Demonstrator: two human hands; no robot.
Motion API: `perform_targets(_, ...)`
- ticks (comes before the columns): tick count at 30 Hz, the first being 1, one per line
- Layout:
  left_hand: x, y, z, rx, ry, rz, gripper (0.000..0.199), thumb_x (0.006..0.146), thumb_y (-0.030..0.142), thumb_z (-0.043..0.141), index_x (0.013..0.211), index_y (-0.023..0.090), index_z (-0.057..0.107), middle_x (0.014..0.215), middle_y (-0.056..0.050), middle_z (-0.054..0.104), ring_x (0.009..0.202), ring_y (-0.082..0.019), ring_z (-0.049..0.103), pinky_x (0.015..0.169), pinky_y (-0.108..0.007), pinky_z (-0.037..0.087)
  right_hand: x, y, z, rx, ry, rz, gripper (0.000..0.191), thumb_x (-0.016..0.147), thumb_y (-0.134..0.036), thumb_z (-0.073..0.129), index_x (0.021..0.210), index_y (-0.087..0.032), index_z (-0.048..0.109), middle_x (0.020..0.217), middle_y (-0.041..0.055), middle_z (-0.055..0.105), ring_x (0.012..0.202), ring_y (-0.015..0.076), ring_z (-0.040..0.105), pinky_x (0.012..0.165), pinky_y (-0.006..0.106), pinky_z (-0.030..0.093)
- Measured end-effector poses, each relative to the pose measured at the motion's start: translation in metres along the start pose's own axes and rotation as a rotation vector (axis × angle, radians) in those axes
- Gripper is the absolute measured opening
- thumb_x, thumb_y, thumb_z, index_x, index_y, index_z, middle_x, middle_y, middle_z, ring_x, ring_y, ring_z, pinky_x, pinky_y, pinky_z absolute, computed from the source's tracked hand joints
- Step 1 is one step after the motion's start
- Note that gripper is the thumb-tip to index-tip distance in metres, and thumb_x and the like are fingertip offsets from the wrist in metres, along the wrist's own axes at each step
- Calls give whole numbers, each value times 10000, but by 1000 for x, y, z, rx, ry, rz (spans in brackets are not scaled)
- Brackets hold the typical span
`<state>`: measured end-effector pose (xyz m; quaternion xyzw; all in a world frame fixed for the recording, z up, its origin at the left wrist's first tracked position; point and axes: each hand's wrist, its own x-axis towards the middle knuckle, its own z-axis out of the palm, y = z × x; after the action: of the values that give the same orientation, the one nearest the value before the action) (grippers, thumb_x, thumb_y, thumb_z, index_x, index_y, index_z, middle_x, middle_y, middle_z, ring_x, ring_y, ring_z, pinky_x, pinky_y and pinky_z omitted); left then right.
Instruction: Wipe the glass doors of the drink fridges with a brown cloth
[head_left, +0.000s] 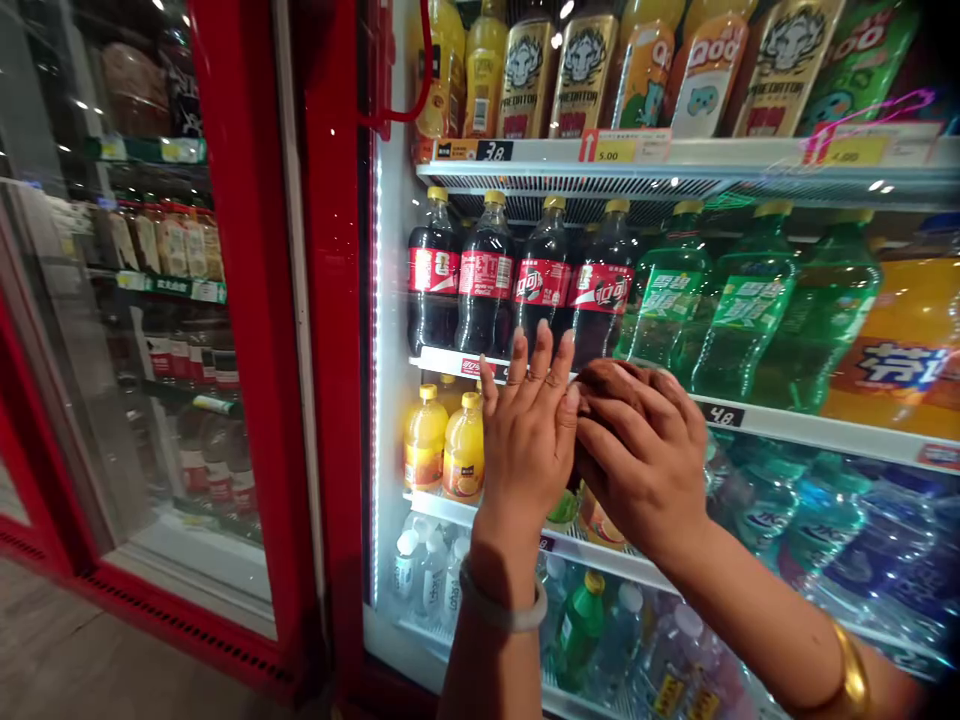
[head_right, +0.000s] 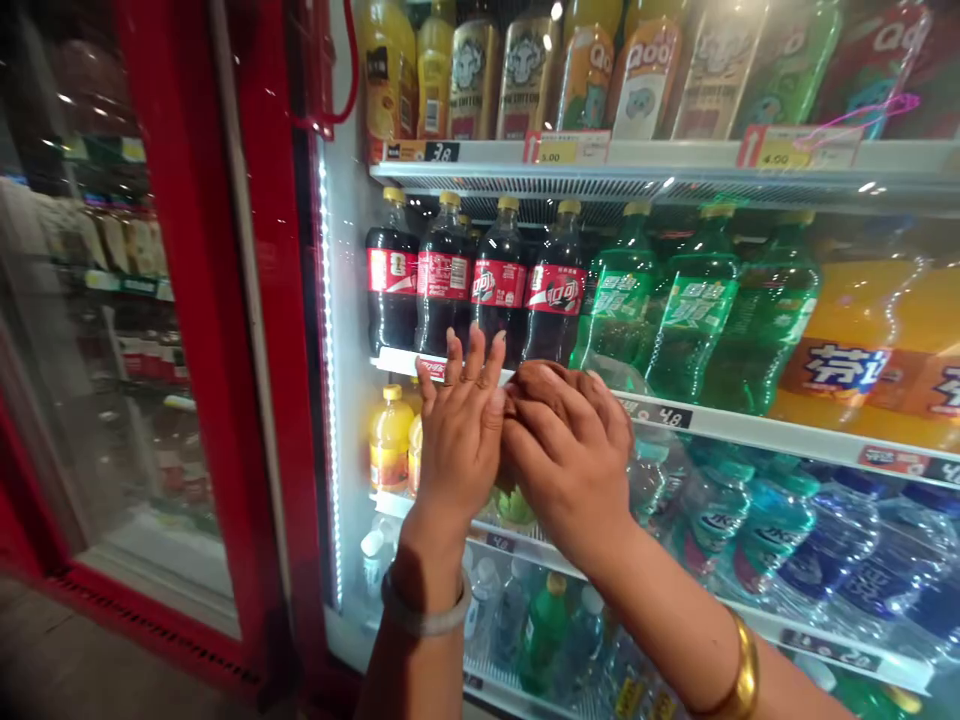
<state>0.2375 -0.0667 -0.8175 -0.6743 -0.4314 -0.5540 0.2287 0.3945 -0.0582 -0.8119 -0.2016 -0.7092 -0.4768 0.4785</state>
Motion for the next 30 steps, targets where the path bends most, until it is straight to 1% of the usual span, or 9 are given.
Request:
perform_targets(3, -2, -17, -10, 41, 57, -64, 535, 1118, 349, 274, 1652, 349, 284, 1760, 7, 175, 1644, -259, 36, 1317, -651, -47, 26, 7, 6, -9, 4, -42, 254, 918, -257, 752, 1165, -291, 702, 1253, -2, 764, 1354, 283, 604, 1206, 558, 429)
perform_targets(6, -5, -33, -17, 47, 62, -81, 531, 1118, 369, 280, 1649, 385, 274, 1751, 27, 218, 1646, -255, 52, 1313, -666, -34, 34, 15, 6, -22, 99, 31, 270, 887, -301, 787, 1147, -289, 714, 1311, 42, 740, 1356, 331, 599, 1169, 591, 448)
perform_targets(8, -7, -37, -18, 34, 51, -74, 530, 1119, 387, 272, 1649, 396, 265, 1750, 42, 214, 1646, -234, 47, 1322, -647, -29, 25, 5, 10, -11, 138, 74, 269, 871, -296, 800, 1128, -289, 720, 1314, 60, 738, 1353, 351, 598, 1143, 602, 459)
perform_targets(11, -10, -39, -19, 6, 39, -78, 522, 1121, 384, 239, 1640, 394, 297, 1750, 53, 206, 1644, -211, 33, 1331, -613, -43, 12, -26, 21, 40, 34, 33, 215, 915, -246, 745, 1121, -301, 718, 1278, 20, 754, 1356, 308, 598, 1182, 587, 420)
perform_targets(15, -13, -51, -27, -57, 55, -106, 537, 1122, 331, 165, 1628, 378, 340, 1747, 55, 230, 1641, -189, 93, 1350, -562, 25, 38, -39, 35, 36, -20, -94, 183, 970, -252, 686, 1147, -294, 708, 1257, -21, 762, 1347, 251, 603, 1229, 536, 377)
perform_targets(18, -16, -63, -37, -18, 58, -149, 538, 1120, 305, 175, 1617, 375, 369, 1751, 46, 212, 1643, -224, 63, 1336, -612, 34, 58, -27, 37, 1, 94, -9, 216, 938, -338, 742, 1148, -293, 716, 1301, 10, 746, 1372, 288, 585, 1208, 556, 395)
perform_targets(21, -19, -69, -43, 6, 24, -152, 535, 1119, 297, 191, 1625, 358, 356, 1749, 29, 215, 1641, -227, 54, 1334, -609, 64, 46, -34, 37, -3, 123, 92, 241, 917, -325, 759, 1151, -281, 719, 1321, 53, 733, 1394, 325, 556, 1180, 592, 406)
perform_targets(25, -22, -71, -44, -7, 5, -154, 539, 1121, 315, 184, 1637, 356, 331, 1751, 17, 214, 1640, -216, 72, 1338, -586, 67, 30, -65, 48, 51, 8, -44, 187, 957, -247, 691, 1138, -284, 718, 1269, 11, 755, 1364, 274, 575, 1224, 560, 364)
perform_targets(30, -28, -91, -52, -35, 77, -265, 544, 1124, 356, 162, 1651, 350, 297, 1756, 14, 205, 1638, -212, 30, 1329, -587, -2, 76, -54, 63, 48, -34, -179, 244, 1019, -291, 610, 1252, -333, 672, 1338, -36, 724, 1407, 244, 541, 1255, 534, 329)
